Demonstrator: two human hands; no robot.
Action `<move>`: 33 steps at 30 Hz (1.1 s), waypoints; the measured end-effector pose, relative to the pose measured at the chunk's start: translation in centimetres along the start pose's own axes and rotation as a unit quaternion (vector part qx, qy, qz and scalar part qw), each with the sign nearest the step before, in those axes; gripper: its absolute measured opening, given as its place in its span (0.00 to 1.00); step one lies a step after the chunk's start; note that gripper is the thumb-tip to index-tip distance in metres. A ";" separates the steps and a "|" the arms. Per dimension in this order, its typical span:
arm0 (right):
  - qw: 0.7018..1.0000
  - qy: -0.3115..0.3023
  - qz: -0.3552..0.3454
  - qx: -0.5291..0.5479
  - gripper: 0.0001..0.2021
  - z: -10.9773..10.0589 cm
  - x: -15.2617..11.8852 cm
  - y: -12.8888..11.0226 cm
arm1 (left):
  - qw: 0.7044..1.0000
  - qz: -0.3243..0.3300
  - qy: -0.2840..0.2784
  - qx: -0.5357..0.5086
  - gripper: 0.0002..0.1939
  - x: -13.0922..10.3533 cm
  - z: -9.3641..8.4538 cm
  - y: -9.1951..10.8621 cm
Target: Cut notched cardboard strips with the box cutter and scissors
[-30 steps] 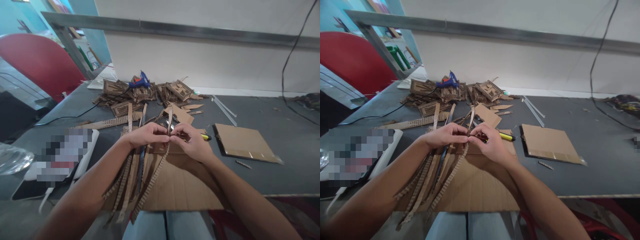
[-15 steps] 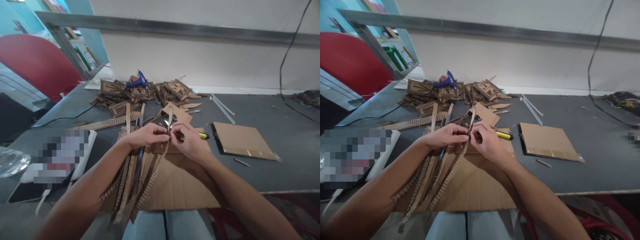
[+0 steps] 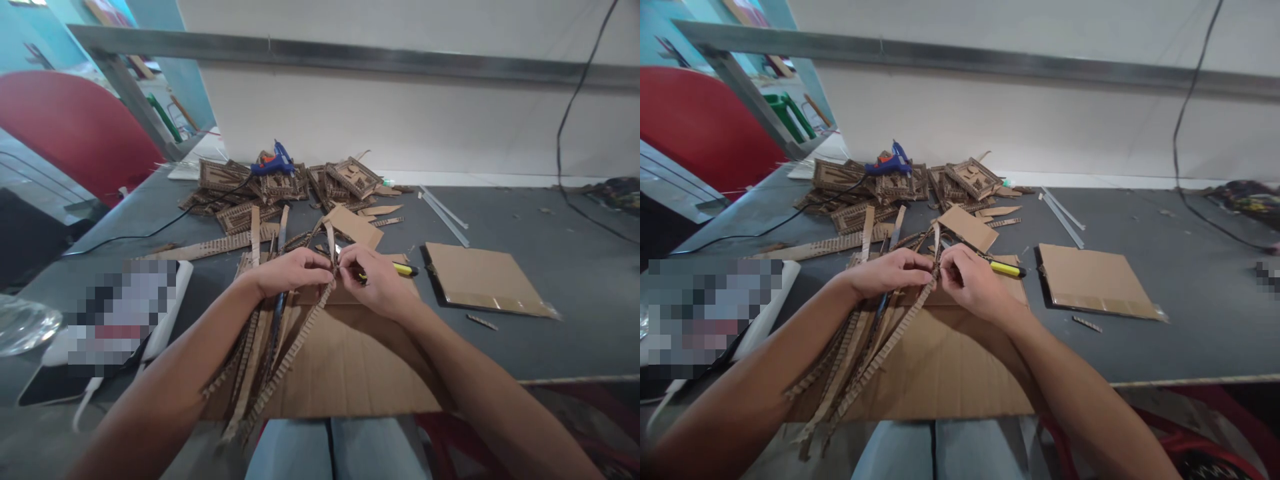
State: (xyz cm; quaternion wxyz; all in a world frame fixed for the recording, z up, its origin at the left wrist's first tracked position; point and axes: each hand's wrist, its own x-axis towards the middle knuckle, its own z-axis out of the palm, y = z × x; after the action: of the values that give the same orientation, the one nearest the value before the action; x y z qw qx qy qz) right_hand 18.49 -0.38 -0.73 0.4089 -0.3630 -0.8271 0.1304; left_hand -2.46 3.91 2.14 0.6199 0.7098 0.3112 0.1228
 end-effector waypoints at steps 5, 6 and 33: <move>1.000 0.021 -0.021 -0.001 0.06 -0.3 -0.2 0.0 | 0.999 -0.020 0.028 -0.031 0.10 -0.2 0.0 0.0; 0.999 0.032 -0.030 -0.002 0.06 -0.2 -0.2 0.0 | 0.999 -0.025 0.031 -0.037 0.09 -0.2 0.1 0.1; 0.997 0.018 -0.002 -0.077 0.06 0.5 -0.2 -0.1 | 0.997 0.016 0.041 -0.058 0.12 0.6 0.6 -0.8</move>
State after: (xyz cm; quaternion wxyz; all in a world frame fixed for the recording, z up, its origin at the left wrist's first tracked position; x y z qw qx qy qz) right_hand 18.18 -0.58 -1.10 0.3945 -0.3943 -0.8279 0.0595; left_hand -1.93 3.82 1.11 0.6447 0.6719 0.3174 0.1792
